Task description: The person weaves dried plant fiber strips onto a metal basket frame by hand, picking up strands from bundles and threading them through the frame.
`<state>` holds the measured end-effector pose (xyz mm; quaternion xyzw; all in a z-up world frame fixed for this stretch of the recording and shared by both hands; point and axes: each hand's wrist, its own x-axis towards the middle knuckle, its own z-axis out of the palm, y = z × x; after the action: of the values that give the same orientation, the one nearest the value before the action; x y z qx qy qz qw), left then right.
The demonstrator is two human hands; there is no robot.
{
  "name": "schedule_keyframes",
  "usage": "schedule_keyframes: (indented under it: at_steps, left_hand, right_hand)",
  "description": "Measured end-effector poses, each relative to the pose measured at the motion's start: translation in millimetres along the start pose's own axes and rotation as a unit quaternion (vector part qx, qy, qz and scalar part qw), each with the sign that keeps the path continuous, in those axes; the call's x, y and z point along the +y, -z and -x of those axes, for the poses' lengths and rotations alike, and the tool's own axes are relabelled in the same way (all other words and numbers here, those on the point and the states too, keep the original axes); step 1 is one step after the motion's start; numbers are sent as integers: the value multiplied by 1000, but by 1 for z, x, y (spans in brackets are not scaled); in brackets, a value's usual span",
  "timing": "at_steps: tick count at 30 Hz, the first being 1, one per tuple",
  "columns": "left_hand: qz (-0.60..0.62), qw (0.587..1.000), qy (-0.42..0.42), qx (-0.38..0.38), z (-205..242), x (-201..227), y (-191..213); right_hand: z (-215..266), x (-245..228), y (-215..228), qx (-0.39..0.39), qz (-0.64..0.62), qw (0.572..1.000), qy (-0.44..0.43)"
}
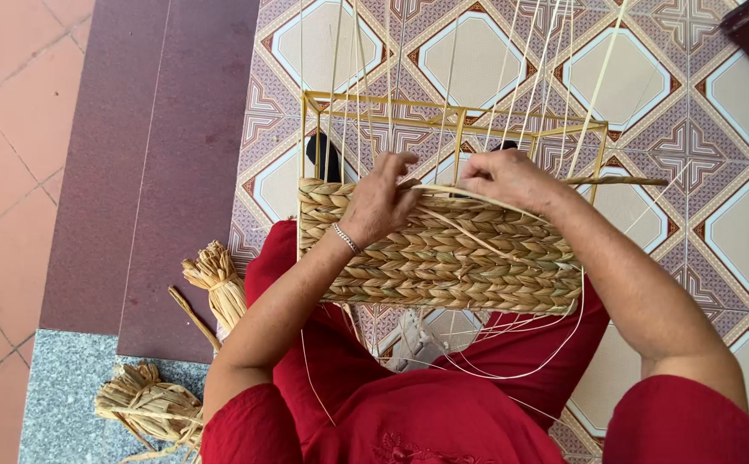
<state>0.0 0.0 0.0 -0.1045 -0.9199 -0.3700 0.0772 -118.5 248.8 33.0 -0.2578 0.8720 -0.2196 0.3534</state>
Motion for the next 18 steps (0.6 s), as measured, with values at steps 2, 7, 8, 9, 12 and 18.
schedule_keyframes:
  at_steps: [2,7,8,9,12,18]
  left_hand:
    - [-44,999,26,-10,2,-2,-10]
    - [-99,971,-174,134,18,18,7]
    - [-110,969,-182,124,19,23,12]
    - [-123,967,-191,116,18,28,18]
    - [-34,979,-190,66,21,29,34]
    - [10,998,24,-64,-7,-4,15]
  right_hand:
    - [17,-20,0,8,-56,998,29]
    - [20,-65,-16,98,-53,975,191]
    - [19,-68,-21,143,-38,960,236]
    - [18,-68,-23,188,-21,941,281]
    - [10,-57,-31,247,38,923,293]
    - [2,-30,-65,266,98,925,253]
